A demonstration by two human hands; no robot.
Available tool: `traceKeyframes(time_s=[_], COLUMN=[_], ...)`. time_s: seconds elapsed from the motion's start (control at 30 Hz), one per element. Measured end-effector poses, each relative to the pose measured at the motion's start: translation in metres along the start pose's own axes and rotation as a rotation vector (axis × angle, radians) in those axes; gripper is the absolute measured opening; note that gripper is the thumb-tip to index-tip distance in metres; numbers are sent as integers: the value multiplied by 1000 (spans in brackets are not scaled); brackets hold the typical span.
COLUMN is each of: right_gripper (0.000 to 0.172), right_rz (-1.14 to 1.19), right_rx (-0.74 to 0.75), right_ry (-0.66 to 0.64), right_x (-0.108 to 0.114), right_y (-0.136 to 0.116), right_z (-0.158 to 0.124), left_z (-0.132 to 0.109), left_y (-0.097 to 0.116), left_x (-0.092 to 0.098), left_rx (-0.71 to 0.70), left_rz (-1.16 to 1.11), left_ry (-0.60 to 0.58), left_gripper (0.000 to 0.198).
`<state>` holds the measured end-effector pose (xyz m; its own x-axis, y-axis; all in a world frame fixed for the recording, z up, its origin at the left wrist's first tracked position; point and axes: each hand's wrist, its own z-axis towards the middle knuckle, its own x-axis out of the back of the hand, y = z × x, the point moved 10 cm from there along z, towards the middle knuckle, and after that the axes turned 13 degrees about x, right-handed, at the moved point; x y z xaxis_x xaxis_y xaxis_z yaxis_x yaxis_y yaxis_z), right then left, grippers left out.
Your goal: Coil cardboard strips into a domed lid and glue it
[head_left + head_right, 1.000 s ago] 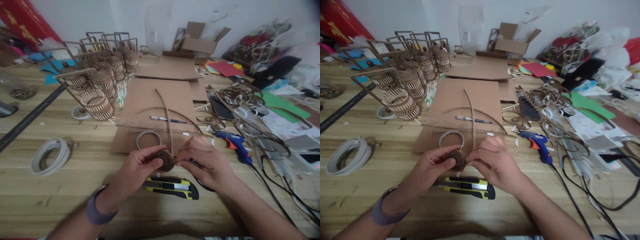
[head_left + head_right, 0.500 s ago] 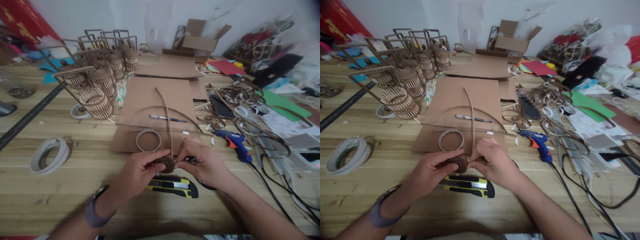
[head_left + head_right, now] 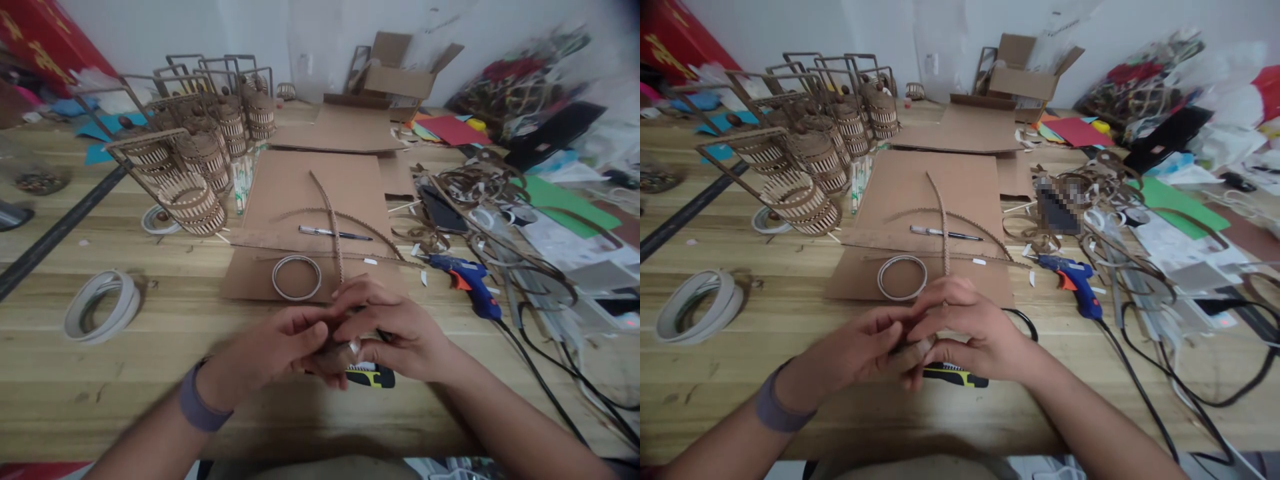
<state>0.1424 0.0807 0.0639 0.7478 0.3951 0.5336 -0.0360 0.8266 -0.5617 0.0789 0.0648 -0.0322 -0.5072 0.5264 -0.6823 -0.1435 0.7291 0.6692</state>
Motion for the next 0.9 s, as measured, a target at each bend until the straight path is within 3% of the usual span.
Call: traceKeyframes(time_s=[0.13, 0.33, 0.47, 0.57, 0.63, 0.77, 0.9], right_gripper=[19, 20, 24, 21, 25, 32, 21], right_rz=[-76, -51, 34, -272, -552, -800, -871], right_rx=[-25, 6, -53, -172, -209, -129, -32], right_ry=[-66, -109, -115, -41, -65, -335, -370], right_x=[-5, -13, 0, 29, 38, 9, -2], right_y=[1, -10, 0, 27, 42, 60, 52], right_z=[-1, 1, -4, -16, -24, -30, -28], left_z=[0, -3, -7, -10, -10, -9, -8], left_y=[3, -2, -3, -3, -2, -1, 0], left_x=[6, -7, -7, -6, -7, -9, -5], left_rx=[-6, 117, 187, 229, 221, 196, 163], left_rz=[144, 284, 338, 320, 303, 258, 186], left_ry=[65, 29, 88, 123, 116, 91, 94], left_gripper=[60, 42, 38, 39, 43, 47, 49])
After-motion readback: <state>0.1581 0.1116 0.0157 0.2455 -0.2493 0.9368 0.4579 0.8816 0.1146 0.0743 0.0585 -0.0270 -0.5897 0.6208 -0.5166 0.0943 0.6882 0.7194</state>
